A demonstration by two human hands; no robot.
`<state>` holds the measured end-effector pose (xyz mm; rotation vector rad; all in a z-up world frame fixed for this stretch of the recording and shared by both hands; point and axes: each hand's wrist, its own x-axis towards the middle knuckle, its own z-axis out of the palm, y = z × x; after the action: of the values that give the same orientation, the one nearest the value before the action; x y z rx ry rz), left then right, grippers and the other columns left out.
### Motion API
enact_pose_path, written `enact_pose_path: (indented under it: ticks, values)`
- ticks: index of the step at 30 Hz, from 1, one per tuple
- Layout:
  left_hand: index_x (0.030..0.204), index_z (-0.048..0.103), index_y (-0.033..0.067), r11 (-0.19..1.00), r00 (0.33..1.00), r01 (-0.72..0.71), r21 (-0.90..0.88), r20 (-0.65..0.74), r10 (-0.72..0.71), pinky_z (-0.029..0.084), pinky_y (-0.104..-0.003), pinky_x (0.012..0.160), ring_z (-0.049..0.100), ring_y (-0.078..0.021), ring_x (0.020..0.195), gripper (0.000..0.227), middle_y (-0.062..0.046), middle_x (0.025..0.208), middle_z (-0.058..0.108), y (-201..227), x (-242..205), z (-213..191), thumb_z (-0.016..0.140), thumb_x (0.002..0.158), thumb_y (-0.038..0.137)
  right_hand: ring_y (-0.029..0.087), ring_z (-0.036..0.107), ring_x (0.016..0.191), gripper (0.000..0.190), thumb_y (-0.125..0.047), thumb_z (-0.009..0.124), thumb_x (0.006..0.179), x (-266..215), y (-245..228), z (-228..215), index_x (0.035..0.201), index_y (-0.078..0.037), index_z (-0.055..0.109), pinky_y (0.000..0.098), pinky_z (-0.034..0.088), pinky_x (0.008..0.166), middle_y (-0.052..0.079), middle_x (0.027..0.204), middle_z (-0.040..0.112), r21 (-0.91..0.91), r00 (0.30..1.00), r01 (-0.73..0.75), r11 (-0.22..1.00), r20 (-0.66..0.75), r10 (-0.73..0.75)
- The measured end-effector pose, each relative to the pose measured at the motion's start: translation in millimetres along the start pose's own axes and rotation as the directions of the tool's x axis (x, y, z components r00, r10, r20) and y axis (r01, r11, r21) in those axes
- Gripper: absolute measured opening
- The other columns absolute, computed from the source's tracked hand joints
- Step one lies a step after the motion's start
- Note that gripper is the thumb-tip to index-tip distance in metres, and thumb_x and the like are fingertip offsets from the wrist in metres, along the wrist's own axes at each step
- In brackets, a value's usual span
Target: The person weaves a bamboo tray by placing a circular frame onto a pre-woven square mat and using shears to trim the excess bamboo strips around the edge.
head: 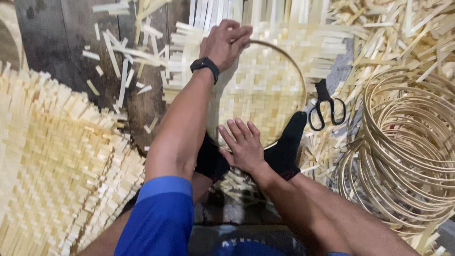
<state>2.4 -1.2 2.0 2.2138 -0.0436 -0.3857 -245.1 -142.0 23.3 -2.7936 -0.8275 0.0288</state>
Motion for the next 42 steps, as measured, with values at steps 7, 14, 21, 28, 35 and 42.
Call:
enact_pose_path:
  ticks: [7, 14, 21, 28, 35, 42]
  values:
    - [0.115, 0.078, 0.0237, 0.880, 0.940, -0.325, 0.346, 0.014, 0.341, 0.045, -0.055, 0.090, 0.054, -0.0333, 0.117, 0.037, -0.006, 0.131, 0.061, -15.5, 6.8, 4.6, 0.052, 0.104, 0.047, 0.039, 0.064, 0.120, 0.029, -0.022, 0.069, 0.097, 132.9, 158.3, -51.3, 0.118, -0.002, 0.072, 0.0535, 0.046, 0.105, 0.019, 0.125, 0.071, 0.112, 0.961, -0.048, 0.993, -0.265, 0.077]
    - [0.092, 0.076, 0.0067, 0.972, 0.929, 0.205, 0.115, 0.289, -0.230, 0.051, -0.047, 0.077, 0.068, -0.0309, 0.081, 0.061, -0.012, 0.080, 0.071, -20.1, 40.8, 11.3, 0.053, 0.096, 0.063, 0.052, 0.052, 0.075, 0.042, -0.031, 0.068, 0.108, 177.3, 200.6, -33.7, 0.083, 0.002, 0.073, 0.0486, 0.039, 0.062, 0.036, 0.081, 0.062, 0.534, 0.614, -0.782, 0.322, 0.566, 0.550]
    - [0.090, 0.074, 0.0078, 0.954, 0.967, 0.138, -0.265, 0.246, -0.071, 0.052, -0.036, 0.074, 0.069, -0.0207, 0.080, 0.042, -0.006, 0.085, 0.075, -50.2, 56.3, 29.9, 0.070, 0.086, 0.050, 0.043, 0.064, 0.094, 0.030, -0.021, 0.057, 0.108, 123.5, 196.0, -33.4, 0.096, 0.001, 0.075, 0.0533, 0.049, 0.084, 0.029, 0.098, 0.070, 0.197, 0.842, -0.293, 0.936, -0.412, 0.350]
    - [0.076, 0.074, 0.0024, 0.908, 0.898, 0.351, -0.228, 0.357, -0.258, 0.048, -0.032, 0.071, 0.053, -0.0122, 0.067, 0.047, -0.002, 0.071, 0.065, -46.9, 54.4, 30.1, 0.073, 0.090, 0.048, 0.051, 0.059, 0.114, 0.060, -0.045, 0.035, 0.106, 113.3, 203.2, -9.5, 0.103, 0.002, 0.071, 0.0538, 0.043, 0.101, 0.033, 0.114, 0.066, 0.322, 0.479, -0.869, 0.375, 0.367, 0.797]
    - [0.073, 0.071, -0.0004, 0.920, 0.905, 0.334, -0.202, 0.343, -0.253, 0.048, -0.034, 0.067, 0.052, -0.0151, 0.063, 0.049, -0.004, 0.068, 0.067, -49.7, 59.2, 31.5, 0.075, 0.089, 0.046, 0.049, 0.057, 0.119, 0.060, -0.046, 0.039, 0.102, 101.6, 223.3, 15.7, 0.112, 0.004, 0.070, 0.0509, 0.042, 0.103, 0.033, 0.122, 0.063, 0.451, 0.524, -0.828, 0.334, 0.407, 0.748]
    - [0.098, 0.078, 0.0041, 0.971, 0.945, 0.189, -0.149, 0.295, -0.138, 0.047, -0.029, 0.074, 0.064, -0.0134, 0.075, 0.047, -0.007, 0.085, 0.075, -64.3, 55.2, 33.3, 0.068, 0.095, 0.050, 0.049, 0.056, 0.123, 0.059, -0.044, 0.032, 0.108, 126.9, 217.2, 3.5, 0.121, 0.002, 0.066, 0.0546, 0.041, 0.106, 0.032, 0.129, 0.063, 0.182, 0.642, -0.758, 0.627, 0.382, 0.665]
